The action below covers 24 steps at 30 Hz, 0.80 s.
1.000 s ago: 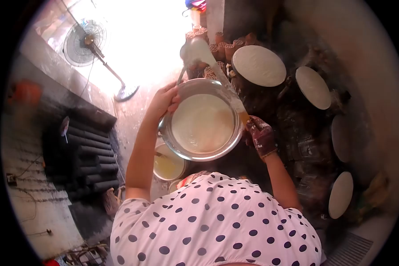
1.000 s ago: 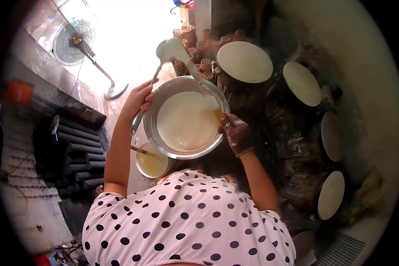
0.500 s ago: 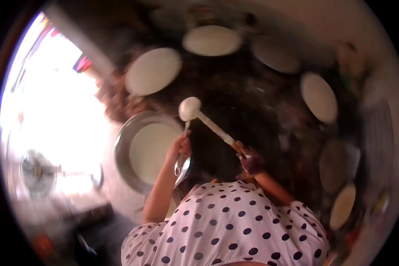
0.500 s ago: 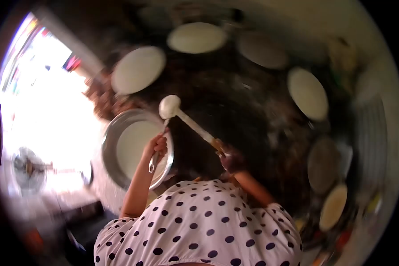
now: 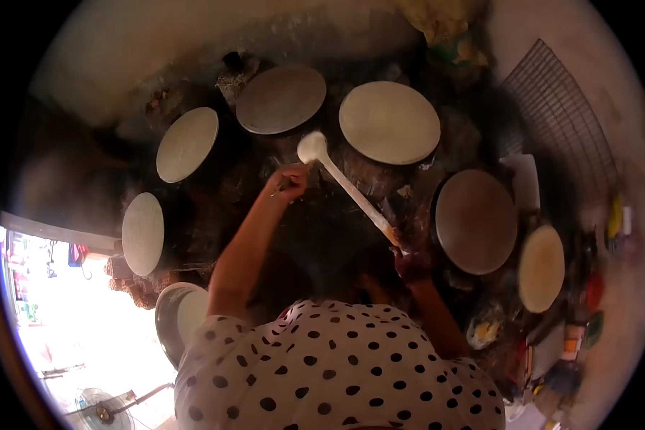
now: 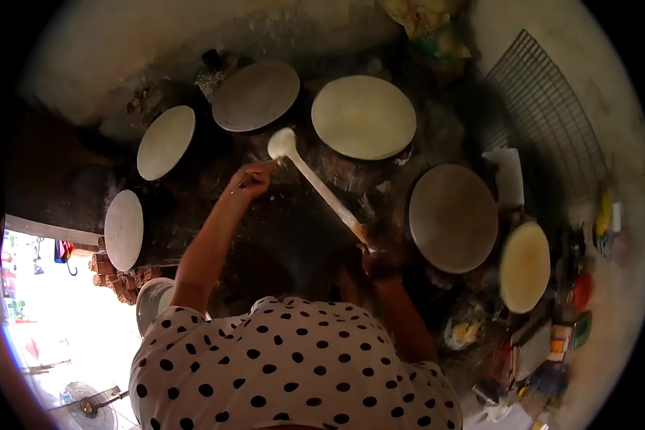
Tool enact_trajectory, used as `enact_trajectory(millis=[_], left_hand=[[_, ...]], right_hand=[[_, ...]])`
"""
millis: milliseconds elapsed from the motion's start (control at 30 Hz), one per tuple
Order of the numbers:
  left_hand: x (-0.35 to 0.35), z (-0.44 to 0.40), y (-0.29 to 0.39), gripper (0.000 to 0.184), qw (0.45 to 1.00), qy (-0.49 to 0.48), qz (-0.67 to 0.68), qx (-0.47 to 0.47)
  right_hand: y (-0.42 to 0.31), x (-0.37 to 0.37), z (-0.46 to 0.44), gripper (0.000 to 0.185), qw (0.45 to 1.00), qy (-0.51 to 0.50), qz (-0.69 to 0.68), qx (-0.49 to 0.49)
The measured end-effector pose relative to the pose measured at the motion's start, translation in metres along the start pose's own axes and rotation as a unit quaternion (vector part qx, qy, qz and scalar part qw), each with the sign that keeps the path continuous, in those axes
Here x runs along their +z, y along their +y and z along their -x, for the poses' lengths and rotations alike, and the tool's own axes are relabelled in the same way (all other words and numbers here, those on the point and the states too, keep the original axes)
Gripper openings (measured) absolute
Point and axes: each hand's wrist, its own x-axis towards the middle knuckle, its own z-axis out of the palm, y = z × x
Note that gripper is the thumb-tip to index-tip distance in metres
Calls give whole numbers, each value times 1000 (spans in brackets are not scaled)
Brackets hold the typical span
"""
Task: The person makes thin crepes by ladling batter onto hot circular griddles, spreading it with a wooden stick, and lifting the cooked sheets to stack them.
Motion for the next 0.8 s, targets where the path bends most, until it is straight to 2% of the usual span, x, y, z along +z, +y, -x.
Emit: enact_trajectory(millis=[33, 67, 100, 133, 167, 233, 267, 333, 433, 467, 500, 567, 600, 633, 667, 700, 767, 800], left_hand=[[14, 0, 12, 38, 996, -21, -84, -7], [54, 2, 9, 38, 967, 8, -253, 37], [85, 12, 13, 38, 906, 41, -412, 83], [94, 1, 31, 38, 781, 71, -591, 190], [123, -11, 44, 39, 714, 106, -668, 179], [167, -15, 59, 13, 835, 67, -529, 138], [175, -37, 82, 13, 834, 68, -528, 143], [174, -89, 136, 36, 926, 38, -374, 25], [182, -140, 161, 32, 928, 75, -364, -9], [183, -155, 165, 23, 925, 96, -369, -5], [178, -177, 181, 23, 925, 94, -367, -12], [160, -224, 210, 13, 880, 106, -461, -35], [148, -244, 220, 13, 881, 103, -460, -45], [138, -262, 232, 10, 834, 122, -538, -9], [134, -275, 242, 9, 779, 137, -611, 27], [135, -280, 248, 9, 780, 130, -612, 19], [133, -269, 247, 9, 754, 110, -632, 140], [134, -264, 250, 10, 725, 103, -663, 155]], right_hand=[[21, 2, -10, 44, 1000, 0, -9, -9], [49, 6, -22, 44, 996, -69, -12, 58], [58, 13, -35, 44, 983, -137, -14, 121], [65, 12, -65, 46, 985, -122, -39, 117], [71, 10, -95, 47, 986, -108, -63, 113], [87, 39, -142, 48, 993, 24, -106, 47], [86, 40, -172, 48, 993, 26, -109, 43], [69, 34, -234, 49, 986, -49, -128, 99], [53, 63, -308, 49, 985, -84, -128, 80], [43, 71, -332, 49, 985, -85, -123, 83], [31, 79, -357, 46, 986, -107, -98, 83], [21, 104, -383, 44, 984, -133, -69, 92], [19, 125, -389, 41, 983, -154, -34, 93], [16, 145, -397, 39, 981, -173, 0, 92], [18, 159, -391, 36, 984, -150, -36, 90], [6, 156, -388, 36, 976, -163, -43, 142], [-10, 177, -367, 36, 971, -70, -140, 183], [-28, 178, -366, 36, 960, -5, -179, 214]])
